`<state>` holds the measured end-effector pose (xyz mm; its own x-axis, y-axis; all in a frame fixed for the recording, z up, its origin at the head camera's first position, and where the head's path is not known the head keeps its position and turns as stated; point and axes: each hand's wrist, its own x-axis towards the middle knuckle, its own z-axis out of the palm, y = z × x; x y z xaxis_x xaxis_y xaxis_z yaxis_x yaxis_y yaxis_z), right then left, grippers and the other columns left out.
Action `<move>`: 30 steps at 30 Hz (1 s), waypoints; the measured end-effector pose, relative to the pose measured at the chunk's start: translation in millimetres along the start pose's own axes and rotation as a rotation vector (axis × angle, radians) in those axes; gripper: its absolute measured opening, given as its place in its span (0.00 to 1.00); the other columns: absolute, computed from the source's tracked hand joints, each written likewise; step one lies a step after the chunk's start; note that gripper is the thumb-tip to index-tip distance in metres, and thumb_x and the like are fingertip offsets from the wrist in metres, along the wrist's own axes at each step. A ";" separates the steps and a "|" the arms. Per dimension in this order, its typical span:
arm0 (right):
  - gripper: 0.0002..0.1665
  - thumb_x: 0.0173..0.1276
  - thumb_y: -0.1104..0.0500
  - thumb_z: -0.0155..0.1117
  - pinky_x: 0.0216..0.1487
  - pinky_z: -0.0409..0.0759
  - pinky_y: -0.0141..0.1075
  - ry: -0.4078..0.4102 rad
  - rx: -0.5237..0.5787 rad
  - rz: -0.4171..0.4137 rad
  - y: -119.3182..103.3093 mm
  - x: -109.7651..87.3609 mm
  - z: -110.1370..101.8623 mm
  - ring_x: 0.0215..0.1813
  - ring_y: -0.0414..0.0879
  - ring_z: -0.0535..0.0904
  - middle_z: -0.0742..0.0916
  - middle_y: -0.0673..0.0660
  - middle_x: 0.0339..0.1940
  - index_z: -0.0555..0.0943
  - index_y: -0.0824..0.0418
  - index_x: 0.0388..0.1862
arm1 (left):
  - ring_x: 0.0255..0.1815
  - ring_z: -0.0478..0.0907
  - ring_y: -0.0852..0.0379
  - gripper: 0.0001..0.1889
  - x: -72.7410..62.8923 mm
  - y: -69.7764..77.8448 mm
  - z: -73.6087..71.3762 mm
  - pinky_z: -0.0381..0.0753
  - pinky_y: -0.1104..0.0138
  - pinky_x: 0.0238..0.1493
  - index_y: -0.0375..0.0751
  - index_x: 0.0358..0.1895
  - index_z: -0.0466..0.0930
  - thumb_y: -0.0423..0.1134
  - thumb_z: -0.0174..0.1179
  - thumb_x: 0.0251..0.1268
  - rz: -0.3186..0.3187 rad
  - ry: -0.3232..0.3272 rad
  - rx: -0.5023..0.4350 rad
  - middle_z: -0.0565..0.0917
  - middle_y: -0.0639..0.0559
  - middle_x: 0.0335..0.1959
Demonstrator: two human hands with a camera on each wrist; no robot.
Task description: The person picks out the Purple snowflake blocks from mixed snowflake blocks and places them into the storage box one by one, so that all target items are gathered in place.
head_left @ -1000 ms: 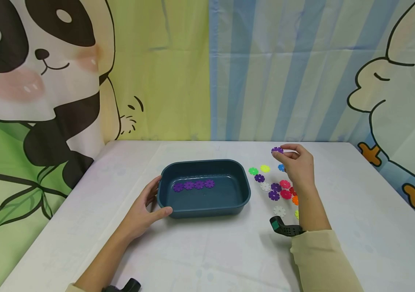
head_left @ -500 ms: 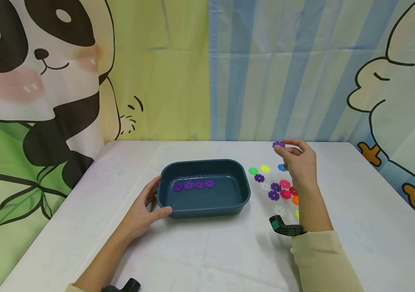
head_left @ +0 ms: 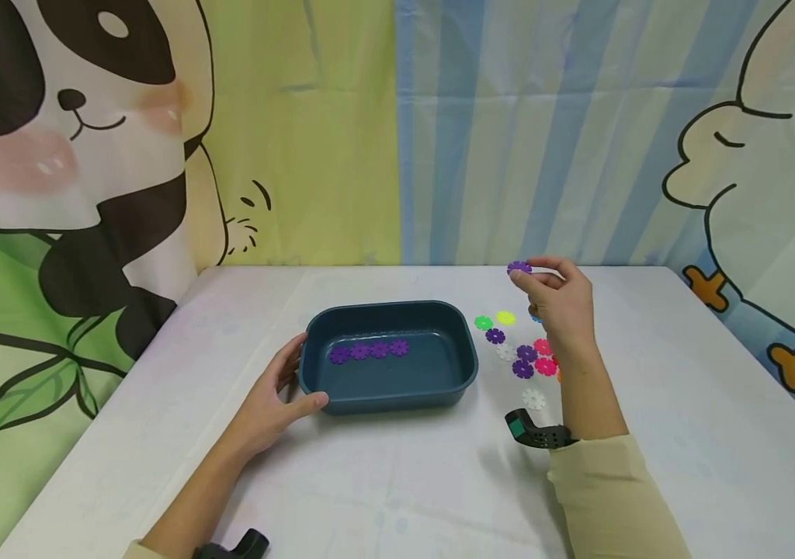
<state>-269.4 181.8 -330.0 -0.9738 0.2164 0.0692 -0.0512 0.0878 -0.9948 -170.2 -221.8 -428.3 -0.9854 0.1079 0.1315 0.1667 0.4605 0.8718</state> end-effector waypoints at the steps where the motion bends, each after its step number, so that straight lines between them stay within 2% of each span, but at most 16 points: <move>1: 0.27 0.65 0.45 0.77 0.34 0.77 0.27 -0.004 0.001 -0.001 -0.6 -0.5 1.1 0.35 0.45 0.72 0.85 0.47 0.35 0.78 0.49 0.58 | 0.81 0.60 0.40 0.49 -0.1 0.3 -0.2 0.59 0.39 0.79 0.59 0.84 0.50 0.47 0.71 0.65 -0.002 0.002 0.000 0.63 0.43 0.81; 9: 0.25 0.68 0.47 0.74 0.31 0.77 0.26 -0.057 -0.007 -0.028 -2.2 -5.6 11.0 0.28 0.42 0.71 0.87 0.50 0.36 0.77 0.52 0.59 | 0.81 0.60 0.41 0.49 -0.4 1.1 -0.2 0.59 0.39 0.79 0.60 0.84 0.50 0.46 0.71 0.64 -0.004 0.001 -0.018 0.63 0.44 0.81; 22: 0.27 0.69 0.49 0.73 0.29 0.77 0.27 -0.166 -0.030 -0.063 -5.5 -9.7 38.6 0.25 0.40 0.71 0.89 0.44 0.33 0.77 0.57 0.62 | 0.82 0.59 0.41 0.49 -0.6 0.8 0.7 0.58 0.39 0.80 0.60 0.84 0.50 0.47 0.71 0.64 -0.016 0.001 -0.021 0.62 0.44 0.82; 30: 0.26 0.70 0.49 0.73 0.29 0.79 0.30 -0.227 -0.073 -0.056 -6.5 -14.1 60.3 0.25 0.43 0.73 0.89 0.48 0.36 0.78 0.55 0.62 | 0.82 0.59 0.41 0.49 -0.9 1.6 -0.2 0.58 0.40 0.80 0.59 0.84 0.51 0.46 0.71 0.64 -0.013 0.006 -0.027 0.63 0.44 0.81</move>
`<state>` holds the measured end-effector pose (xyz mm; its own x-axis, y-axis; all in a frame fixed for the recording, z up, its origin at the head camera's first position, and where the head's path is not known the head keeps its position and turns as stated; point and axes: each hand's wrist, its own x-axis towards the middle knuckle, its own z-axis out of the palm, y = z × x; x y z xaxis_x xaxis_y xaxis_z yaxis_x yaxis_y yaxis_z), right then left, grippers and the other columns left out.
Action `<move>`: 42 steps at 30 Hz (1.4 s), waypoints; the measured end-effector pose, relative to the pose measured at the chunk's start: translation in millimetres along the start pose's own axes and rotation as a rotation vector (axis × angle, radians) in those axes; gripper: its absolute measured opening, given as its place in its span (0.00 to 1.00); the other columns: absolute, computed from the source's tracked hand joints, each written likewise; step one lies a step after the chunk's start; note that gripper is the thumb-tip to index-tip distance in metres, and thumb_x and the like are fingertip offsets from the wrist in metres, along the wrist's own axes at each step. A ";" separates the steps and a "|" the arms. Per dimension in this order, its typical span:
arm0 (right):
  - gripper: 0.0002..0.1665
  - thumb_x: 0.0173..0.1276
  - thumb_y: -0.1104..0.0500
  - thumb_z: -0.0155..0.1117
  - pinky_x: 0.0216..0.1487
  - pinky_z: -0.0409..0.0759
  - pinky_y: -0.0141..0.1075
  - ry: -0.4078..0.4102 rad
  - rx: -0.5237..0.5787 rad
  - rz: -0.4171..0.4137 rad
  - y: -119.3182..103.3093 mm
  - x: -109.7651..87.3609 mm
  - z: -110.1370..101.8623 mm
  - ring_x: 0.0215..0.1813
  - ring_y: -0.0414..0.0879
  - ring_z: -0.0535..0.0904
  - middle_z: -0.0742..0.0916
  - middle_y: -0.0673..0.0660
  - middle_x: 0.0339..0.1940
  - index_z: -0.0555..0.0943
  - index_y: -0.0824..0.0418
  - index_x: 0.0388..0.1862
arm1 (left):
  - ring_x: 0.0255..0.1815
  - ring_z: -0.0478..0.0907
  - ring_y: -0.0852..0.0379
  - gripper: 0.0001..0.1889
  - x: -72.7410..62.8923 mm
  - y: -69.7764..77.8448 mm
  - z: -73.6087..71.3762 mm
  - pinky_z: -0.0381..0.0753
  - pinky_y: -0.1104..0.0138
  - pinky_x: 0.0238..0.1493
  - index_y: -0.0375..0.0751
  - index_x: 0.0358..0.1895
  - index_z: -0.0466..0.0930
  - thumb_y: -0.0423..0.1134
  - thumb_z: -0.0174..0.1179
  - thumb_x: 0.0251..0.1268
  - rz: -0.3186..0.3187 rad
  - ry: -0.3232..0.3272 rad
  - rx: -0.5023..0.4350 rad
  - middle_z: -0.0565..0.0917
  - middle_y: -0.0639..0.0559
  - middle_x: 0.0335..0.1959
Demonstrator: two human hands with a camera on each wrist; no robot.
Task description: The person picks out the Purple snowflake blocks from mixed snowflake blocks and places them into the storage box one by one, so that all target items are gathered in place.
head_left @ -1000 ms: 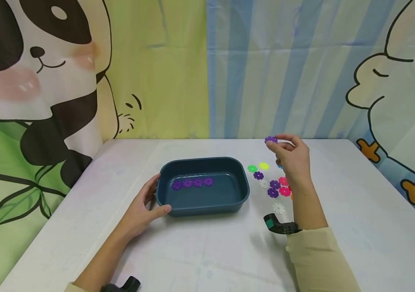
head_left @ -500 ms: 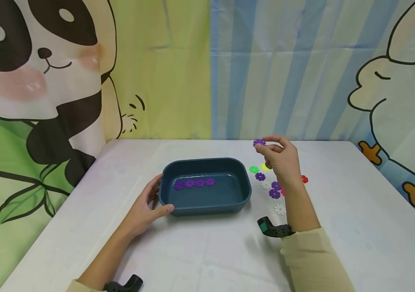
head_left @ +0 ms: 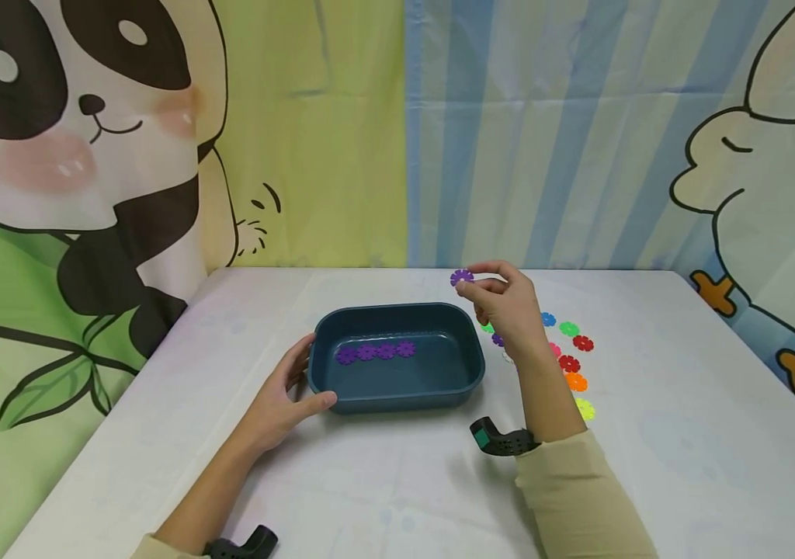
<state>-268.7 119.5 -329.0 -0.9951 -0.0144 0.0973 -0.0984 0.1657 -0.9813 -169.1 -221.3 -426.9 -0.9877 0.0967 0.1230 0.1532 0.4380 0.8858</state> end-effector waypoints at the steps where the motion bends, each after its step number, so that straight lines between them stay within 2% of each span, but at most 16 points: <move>1: 0.25 0.70 0.49 0.73 0.29 0.79 0.30 -0.008 0.002 -0.002 -0.1 0.0 2.5 0.25 0.44 0.73 0.89 0.49 0.36 0.78 0.55 0.61 | 0.82 0.59 0.41 0.49 0.1 -0.3 0.1 0.58 0.39 0.80 0.59 0.84 0.51 0.46 0.71 0.64 0.001 -0.001 -0.002 0.63 0.44 0.81; 7: 0.25 0.69 0.53 0.74 0.28 0.78 0.29 -0.044 0.030 -0.015 -2.4 -1.0 16.1 0.25 0.44 0.73 0.88 0.55 0.36 0.79 0.56 0.62 | 0.82 0.59 0.41 0.49 0.2 -0.2 0.2 0.58 0.39 0.80 0.59 0.84 0.51 0.47 0.72 0.64 -0.007 0.003 0.005 0.63 0.45 0.81; 15: 0.23 0.69 0.55 0.74 0.26 0.76 0.29 -0.081 0.051 -0.021 -3.0 -2.8 31.2 0.23 0.43 0.71 0.86 0.50 0.30 0.80 0.56 0.60 | 0.82 0.59 0.40 0.49 -0.1 -0.5 0.3 0.58 0.39 0.80 0.59 0.84 0.50 0.47 0.71 0.64 -0.012 0.000 0.016 0.62 0.44 0.82; 27: 0.20 0.68 0.57 0.74 0.24 0.74 0.32 -0.162 0.083 -0.017 5.2 -3.0 50.1 0.21 0.42 0.70 0.84 0.48 0.24 0.81 0.58 0.57 | 0.82 0.59 0.40 0.49 0.4 -0.2 0.5 0.58 0.39 0.80 0.59 0.84 0.50 0.48 0.71 0.64 -0.015 -0.001 0.026 0.62 0.44 0.82; 38: 0.20 0.67 0.59 0.75 0.27 0.76 0.36 -0.292 -0.013 0.009 13.0 -7.4 68.8 0.22 0.44 0.71 0.84 0.49 0.24 0.81 0.61 0.55 | 0.81 0.59 0.41 0.49 -0.7 0.5 0.9 0.58 0.39 0.80 0.60 0.84 0.51 0.48 0.71 0.64 -0.025 0.003 0.011 0.63 0.45 0.81; 42: 0.18 0.67 0.61 0.74 0.29 0.78 0.39 -0.334 -0.055 0.025 15.6 -8.5 75.8 0.23 0.45 0.73 0.89 0.58 0.31 0.82 0.61 0.55 | 0.81 0.60 0.41 0.49 -0.8 0.9 1.3 0.59 0.39 0.80 0.60 0.84 0.51 0.46 0.71 0.64 -0.016 0.005 0.004 0.64 0.45 0.81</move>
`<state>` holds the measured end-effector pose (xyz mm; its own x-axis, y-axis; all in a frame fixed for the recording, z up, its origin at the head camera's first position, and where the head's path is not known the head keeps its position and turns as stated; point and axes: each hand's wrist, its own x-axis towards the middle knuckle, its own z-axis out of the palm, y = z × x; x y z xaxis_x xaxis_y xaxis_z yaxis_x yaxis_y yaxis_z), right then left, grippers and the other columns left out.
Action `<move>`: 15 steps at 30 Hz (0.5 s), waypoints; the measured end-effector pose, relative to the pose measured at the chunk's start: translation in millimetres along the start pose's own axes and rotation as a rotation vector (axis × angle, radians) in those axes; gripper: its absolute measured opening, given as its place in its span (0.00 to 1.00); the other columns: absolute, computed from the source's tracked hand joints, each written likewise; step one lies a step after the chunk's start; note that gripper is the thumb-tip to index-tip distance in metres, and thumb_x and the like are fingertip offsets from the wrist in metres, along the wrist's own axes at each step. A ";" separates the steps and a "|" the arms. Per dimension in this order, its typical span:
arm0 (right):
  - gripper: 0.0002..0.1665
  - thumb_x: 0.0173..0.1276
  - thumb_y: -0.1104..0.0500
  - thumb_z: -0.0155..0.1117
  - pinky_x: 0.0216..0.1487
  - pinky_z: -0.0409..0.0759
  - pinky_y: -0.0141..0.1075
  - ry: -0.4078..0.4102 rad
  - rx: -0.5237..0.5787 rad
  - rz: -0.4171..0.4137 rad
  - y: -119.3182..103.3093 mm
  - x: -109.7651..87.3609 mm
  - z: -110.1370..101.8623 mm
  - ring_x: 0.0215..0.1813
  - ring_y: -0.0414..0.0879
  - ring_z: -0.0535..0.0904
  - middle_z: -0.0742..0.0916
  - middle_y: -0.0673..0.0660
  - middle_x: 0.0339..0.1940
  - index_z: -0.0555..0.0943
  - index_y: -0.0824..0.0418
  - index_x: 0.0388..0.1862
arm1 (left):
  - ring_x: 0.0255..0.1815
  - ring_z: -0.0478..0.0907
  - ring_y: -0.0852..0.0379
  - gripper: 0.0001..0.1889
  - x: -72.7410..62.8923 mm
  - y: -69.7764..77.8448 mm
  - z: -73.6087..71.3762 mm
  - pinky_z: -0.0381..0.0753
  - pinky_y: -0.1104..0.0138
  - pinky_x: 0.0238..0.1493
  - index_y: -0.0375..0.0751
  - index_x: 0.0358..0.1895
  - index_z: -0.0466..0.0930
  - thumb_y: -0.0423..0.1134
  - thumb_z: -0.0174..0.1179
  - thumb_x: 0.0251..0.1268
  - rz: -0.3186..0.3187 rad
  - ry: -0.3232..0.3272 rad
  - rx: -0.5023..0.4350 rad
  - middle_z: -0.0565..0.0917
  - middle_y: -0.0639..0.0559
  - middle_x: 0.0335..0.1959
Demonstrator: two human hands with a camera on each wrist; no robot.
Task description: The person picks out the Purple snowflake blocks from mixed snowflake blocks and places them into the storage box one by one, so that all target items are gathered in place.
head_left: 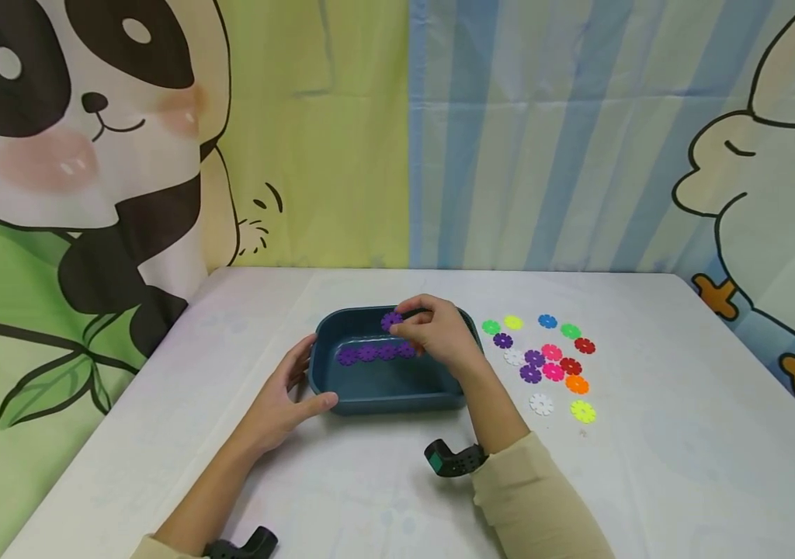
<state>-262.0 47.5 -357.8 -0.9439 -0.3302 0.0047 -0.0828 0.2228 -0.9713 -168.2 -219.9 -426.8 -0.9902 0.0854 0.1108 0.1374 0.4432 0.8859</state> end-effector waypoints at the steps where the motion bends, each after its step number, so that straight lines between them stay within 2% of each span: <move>1: 0.18 0.67 0.62 0.74 0.30 0.79 0.40 -0.010 -0.014 0.008 0.5 0.0 1.9 0.24 0.45 0.74 0.90 0.61 0.34 0.82 0.61 0.55 | 0.81 0.60 0.41 0.49 0.0 0.3 0.0 0.59 0.39 0.80 0.60 0.83 0.51 0.46 0.71 0.64 -0.001 0.001 -0.003 0.64 0.45 0.81; 4: 0.18 0.68 0.61 0.73 0.32 0.82 0.43 -0.045 -0.072 0.032 2.2 0.4 7.8 0.26 0.47 0.76 0.90 0.67 0.39 0.83 0.60 0.55 | 0.82 0.59 0.41 0.49 0.4 0.0 -0.2 0.59 0.39 0.80 0.61 0.83 0.51 0.47 0.71 0.64 -0.004 -0.001 0.001 0.63 0.46 0.81; 7: 0.18 0.67 0.62 0.73 0.31 0.82 0.41 -0.078 -0.116 0.051 4.8 1.8 13.7 0.27 0.47 0.78 0.90 0.66 0.36 0.83 0.60 0.55 | 0.82 0.59 0.41 0.49 0.7 -0.3 -0.3 0.58 0.39 0.80 0.62 0.83 0.51 0.48 0.71 0.64 -0.015 0.001 0.004 0.63 0.46 0.81; 12: 0.16 0.65 0.63 0.74 0.26 0.80 0.35 -0.132 -0.173 0.079 7.3 5.0 24.1 0.23 0.45 0.77 0.86 0.58 0.25 0.84 0.61 0.51 | 0.82 0.59 0.41 0.48 0.5 -0.8 -0.2 0.59 0.39 0.80 0.63 0.83 0.50 0.48 0.71 0.64 -0.012 -0.003 0.007 0.64 0.46 0.81; 15: 0.15 0.65 0.64 0.74 0.25 0.80 0.33 -0.155 -0.243 0.093 4.1 5.2 32.4 0.22 0.45 0.76 0.84 0.55 0.22 0.85 0.61 0.50 | 0.82 0.59 0.41 0.48 0.3 -0.5 -0.4 0.59 0.39 0.80 0.64 0.83 0.50 0.49 0.70 0.65 -0.009 -0.005 0.014 0.64 0.46 0.81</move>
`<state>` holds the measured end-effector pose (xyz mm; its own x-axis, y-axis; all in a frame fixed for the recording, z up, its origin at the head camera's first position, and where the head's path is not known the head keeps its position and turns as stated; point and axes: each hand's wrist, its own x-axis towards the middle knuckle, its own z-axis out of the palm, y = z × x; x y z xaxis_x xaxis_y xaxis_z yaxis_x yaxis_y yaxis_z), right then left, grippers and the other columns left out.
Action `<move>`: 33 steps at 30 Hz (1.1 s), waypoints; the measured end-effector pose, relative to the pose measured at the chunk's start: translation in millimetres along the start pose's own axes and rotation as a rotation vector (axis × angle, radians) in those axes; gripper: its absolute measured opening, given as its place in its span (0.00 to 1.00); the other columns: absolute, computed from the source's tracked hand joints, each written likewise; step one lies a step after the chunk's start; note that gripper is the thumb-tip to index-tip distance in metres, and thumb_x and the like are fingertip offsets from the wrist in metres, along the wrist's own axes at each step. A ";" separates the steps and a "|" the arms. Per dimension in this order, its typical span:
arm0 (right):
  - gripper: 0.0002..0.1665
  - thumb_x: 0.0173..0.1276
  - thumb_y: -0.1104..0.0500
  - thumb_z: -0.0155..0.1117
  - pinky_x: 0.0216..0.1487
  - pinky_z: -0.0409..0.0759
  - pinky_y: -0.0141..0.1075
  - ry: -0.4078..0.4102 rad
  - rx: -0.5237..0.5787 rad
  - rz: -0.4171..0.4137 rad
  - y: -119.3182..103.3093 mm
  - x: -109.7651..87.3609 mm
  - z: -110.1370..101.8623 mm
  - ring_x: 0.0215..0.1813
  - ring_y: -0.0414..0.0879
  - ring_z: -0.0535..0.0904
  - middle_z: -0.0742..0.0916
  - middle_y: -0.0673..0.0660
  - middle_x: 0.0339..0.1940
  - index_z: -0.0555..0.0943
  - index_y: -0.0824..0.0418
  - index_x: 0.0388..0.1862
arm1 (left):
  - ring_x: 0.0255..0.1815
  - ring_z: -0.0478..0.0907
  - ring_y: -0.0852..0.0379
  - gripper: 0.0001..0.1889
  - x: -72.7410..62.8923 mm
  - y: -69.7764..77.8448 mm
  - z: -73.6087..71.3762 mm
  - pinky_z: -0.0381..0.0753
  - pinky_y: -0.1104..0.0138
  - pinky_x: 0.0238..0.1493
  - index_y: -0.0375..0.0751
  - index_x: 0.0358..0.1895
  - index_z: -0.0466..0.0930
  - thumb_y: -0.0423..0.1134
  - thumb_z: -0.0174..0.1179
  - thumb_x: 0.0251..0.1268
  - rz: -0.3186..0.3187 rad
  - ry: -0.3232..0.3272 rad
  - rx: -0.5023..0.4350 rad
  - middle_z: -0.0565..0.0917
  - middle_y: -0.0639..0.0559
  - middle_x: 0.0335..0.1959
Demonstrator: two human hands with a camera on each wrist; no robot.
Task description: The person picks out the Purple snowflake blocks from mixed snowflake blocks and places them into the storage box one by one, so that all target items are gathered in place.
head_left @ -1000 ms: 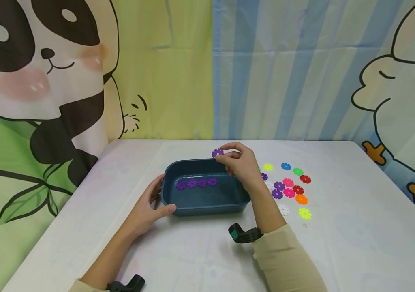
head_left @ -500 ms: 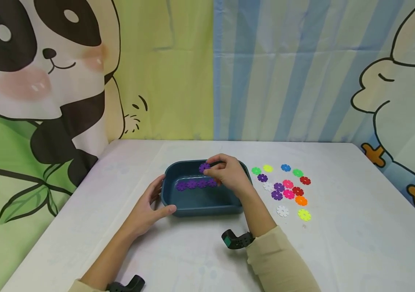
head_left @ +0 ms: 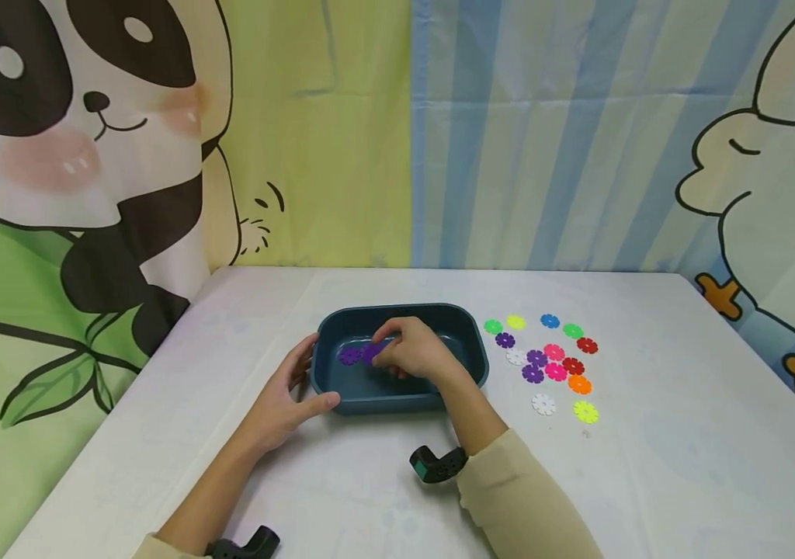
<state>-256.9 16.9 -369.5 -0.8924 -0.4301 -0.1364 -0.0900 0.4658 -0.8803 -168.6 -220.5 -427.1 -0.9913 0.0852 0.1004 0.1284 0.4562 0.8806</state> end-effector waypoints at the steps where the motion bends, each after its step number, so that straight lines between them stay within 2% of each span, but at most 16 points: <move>1: 0.14 0.65 0.64 0.74 0.25 0.80 0.33 -0.001 -0.028 0.006 -2.2 0.1 2.5 0.21 0.45 0.76 0.84 0.55 0.22 0.85 0.60 0.50 | 0.82 0.59 0.41 0.48 0.1 0.3 0.1 0.59 0.39 0.80 0.64 0.83 0.50 0.49 0.70 0.65 -0.001 0.000 0.000 0.63 0.46 0.81; 7: 0.13 0.65 0.66 0.74 0.25 0.81 0.34 -0.004 -0.162 0.029 -8.9 1.0 13.1 0.22 0.46 0.78 0.85 0.57 0.27 0.85 0.62 0.48 | 0.82 0.59 0.41 0.48 1.1 3.1 1.6 0.58 0.39 0.80 0.65 0.83 0.50 0.48 0.71 0.65 -0.001 -0.006 -0.002 0.63 0.46 0.82; 15: 0.14 0.62 0.65 0.77 0.28 0.86 0.37 -0.032 -0.196 0.030 -5.6 0.9 13.4 0.25 0.47 0.82 0.86 0.57 0.32 0.85 0.63 0.46 | 0.82 0.60 0.41 0.48 1.4 6.5 1.7 0.58 0.39 0.80 0.65 0.83 0.50 0.48 0.71 0.65 0.005 -0.008 -0.009 0.64 0.46 0.81; 19: 0.20 0.65 0.58 0.76 0.33 0.87 0.39 -0.072 -0.181 0.036 -3.9 -2.2 9.7 0.29 0.48 0.84 0.87 0.57 0.35 0.84 0.62 0.53 | 0.82 0.59 0.41 0.48 1.5 6.1 1.9 0.57 0.39 0.80 0.64 0.83 0.50 0.48 0.70 0.65 -0.004 -0.018 -0.009 0.63 0.45 0.81; 23: 0.28 0.67 0.51 0.75 0.38 0.87 0.40 -0.133 -0.155 0.035 -3.8 -7.3 4.7 0.35 0.49 0.86 0.87 0.55 0.42 0.81 0.59 0.63 | 0.82 0.59 0.40 0.48 1.5 4.2 0.7 0.57 0.38 0.80 0.63 0.84 0.49 0.48 0.70 0.66 -0.006 -0.023 -0.007 0.63 0.44 0.81; 29: 0.38 0.67 0.50 0.75 0.42 0.86 0.45 -0.189 -0.148 0.039 -10.9 -13.6 3.4 0.40 0.53 0.86 0.86 0.56 0.45 0.73 0.57 0.73 | 0.81 0.59 0.39 0.48 0.3 1.6 -1.7 0.58 0.38 0.80 0.62 0.84 0.49 0.47 0.70 0.66 -0.001 -0.013 0.004 0.63 0.44 0.81; 33: 0.41 0.68 0.49 0.73 0.60 0.82 0.54 -0.147 -0.250 0.037 -16.5 -16.9 6.0 0.57 0.55 0.83 0.85 0.59 0.61 0.70 0.57 0.76 | 0.81 0.59 0.39 0.48 -0.6 1.1 -2.4 0.58 0.38 0.80 0.61 0.84 0.49 0.46 0.70 0.66 0.012 -0.012 0.005 0.63 0.44 0.81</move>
<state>-237.6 11.9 -355.4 -0.8248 -0.5085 -0.2470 -0.1811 0.6515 -0.7367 -168.0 -222.2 -425.1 -0.9893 0.1014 0.1050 0.1402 0.4594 0.8771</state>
